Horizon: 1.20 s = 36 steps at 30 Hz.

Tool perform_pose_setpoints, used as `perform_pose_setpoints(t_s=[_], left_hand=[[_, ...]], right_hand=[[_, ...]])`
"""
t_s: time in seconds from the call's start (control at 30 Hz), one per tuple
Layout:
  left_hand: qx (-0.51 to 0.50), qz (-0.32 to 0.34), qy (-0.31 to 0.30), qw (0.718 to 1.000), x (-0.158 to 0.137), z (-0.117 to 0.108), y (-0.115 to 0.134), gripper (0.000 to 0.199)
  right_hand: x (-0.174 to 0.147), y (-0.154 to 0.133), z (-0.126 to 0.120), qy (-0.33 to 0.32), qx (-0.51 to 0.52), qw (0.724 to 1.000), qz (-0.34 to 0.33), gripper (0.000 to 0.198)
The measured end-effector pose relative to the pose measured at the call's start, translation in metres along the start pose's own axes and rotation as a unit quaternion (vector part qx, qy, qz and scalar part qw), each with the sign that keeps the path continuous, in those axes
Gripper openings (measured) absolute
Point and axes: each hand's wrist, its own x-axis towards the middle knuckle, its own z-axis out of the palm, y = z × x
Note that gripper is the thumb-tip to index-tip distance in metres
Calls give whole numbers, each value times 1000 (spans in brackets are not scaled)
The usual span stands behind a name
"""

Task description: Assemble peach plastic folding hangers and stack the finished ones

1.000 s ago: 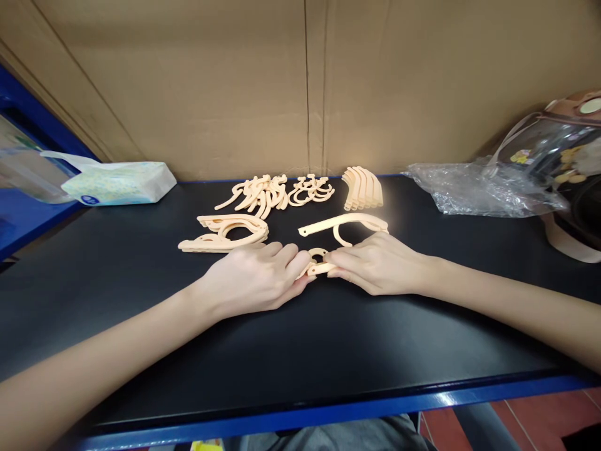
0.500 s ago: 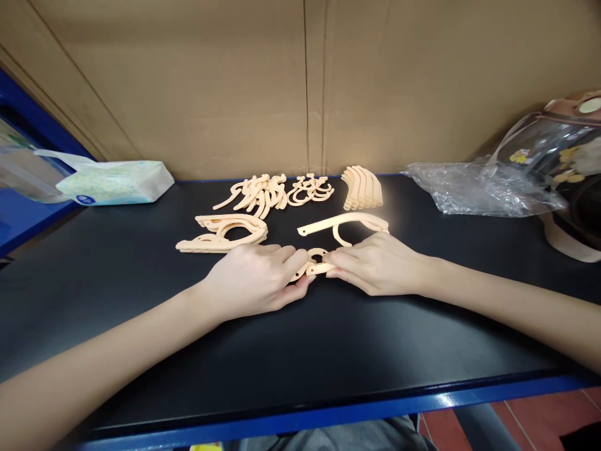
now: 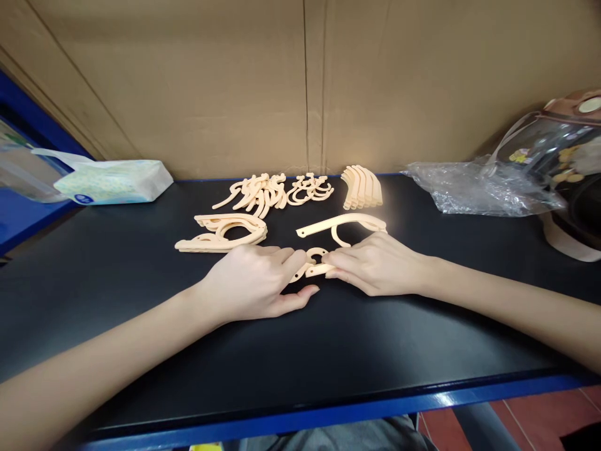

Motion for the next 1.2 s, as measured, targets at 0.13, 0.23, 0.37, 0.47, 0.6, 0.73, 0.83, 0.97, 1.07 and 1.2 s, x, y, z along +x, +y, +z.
perform_pose_setpoints(t_s=[0.13,0.23,0.37,0.47,0.6,0.73,0.83,0.97,1.07,1.2], left_hand=[[-6,2,-1,1000,0,-1,0,29],[-5,2,2,1000,0,-1,1,29],[-19,-2,3,1000,-1,-1,2,30],[-36,-9,-3,999,-2,1,2,31],[-28,-1,-4,1000,-2,1,1,31],[-10,16,-9,1000,-1,1,1,33],[-3,17,-14,1000,0,0,4,35],[-65,-3,-18,998,2,1,5,29],[-132,-3,-21,991,2,1,3,25],[-158,-12,-13,987,-1,0,0,22]], right_hand=[[0,0,0,-4,12,1000,0,42],[0,1,0,-10,21,1000,-1,41],[1,2,1,-7,28,1000,4,40],[1,2,0,-4,29,1000,-1,40],[1,2,-1,-8,28,1000,-3,39],[1,1,-1,7,-12,1000,-18,41],[0,0,0,39,-29,998,-41,38],[1,-1,1,90,-37,993,-68,34],[1,0,0,120,-50,988,-82,31],[1,-1,-1,186,-65,976,-91,29]])
